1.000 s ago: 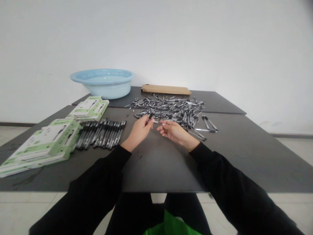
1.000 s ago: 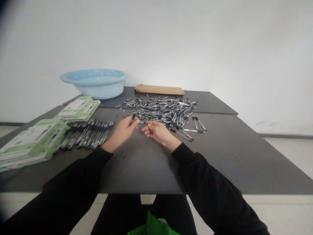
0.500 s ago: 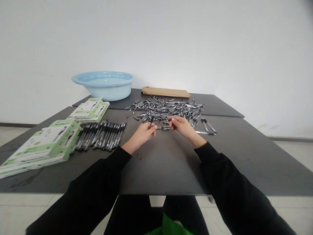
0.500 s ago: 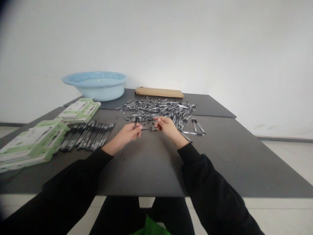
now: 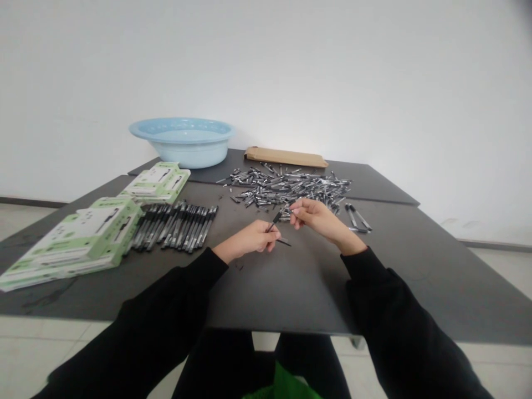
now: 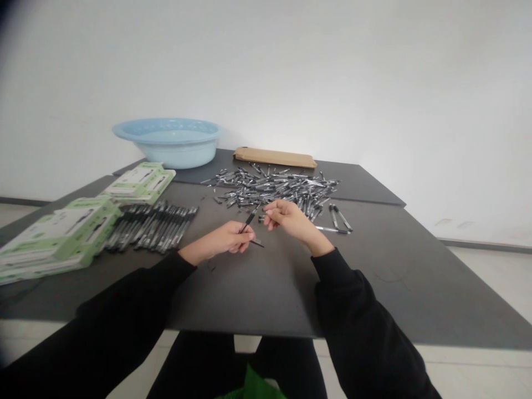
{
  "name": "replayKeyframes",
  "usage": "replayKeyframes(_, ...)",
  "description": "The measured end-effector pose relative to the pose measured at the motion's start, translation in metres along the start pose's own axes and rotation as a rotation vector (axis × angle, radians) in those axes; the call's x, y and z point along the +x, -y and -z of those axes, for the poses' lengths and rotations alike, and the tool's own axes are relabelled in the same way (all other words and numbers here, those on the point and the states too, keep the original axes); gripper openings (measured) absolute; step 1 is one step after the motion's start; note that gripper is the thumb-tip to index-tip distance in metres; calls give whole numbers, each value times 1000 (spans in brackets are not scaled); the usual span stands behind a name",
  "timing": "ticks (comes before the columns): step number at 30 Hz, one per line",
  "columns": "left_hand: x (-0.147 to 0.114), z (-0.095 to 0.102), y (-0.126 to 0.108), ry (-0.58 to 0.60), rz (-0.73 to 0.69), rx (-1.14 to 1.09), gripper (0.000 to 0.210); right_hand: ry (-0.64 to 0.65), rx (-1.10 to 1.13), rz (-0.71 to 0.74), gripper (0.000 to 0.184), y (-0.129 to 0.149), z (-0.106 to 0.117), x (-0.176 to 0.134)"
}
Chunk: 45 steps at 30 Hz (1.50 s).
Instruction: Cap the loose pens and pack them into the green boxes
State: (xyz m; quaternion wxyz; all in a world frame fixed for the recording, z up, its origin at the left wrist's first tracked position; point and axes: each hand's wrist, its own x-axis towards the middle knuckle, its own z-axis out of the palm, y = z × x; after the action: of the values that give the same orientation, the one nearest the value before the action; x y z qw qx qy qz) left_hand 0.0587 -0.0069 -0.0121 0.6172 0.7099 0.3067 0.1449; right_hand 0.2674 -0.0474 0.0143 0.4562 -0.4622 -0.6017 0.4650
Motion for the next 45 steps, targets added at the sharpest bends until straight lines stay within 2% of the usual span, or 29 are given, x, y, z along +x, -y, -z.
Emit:
replayKeyframes(11, -1, 0, 4, 7, 34, 118, 23, -164, -48, 70, 36, 8, 10, 0)
replayKeyframes(20, -3, 1, 0, 26, 39, 164, 25, -124, -141, 97, 37, 14, 3, -2)
replayKeyframes(33, -4, -1, -2, 34, 28, 208, 25, -115, -151, 108, 38, 16, -1, -4)
replayKeyframes(45, -3, 1, -2, 44, 13, 293, 29, -122, -184, 101, 26, 21, -5, -7)
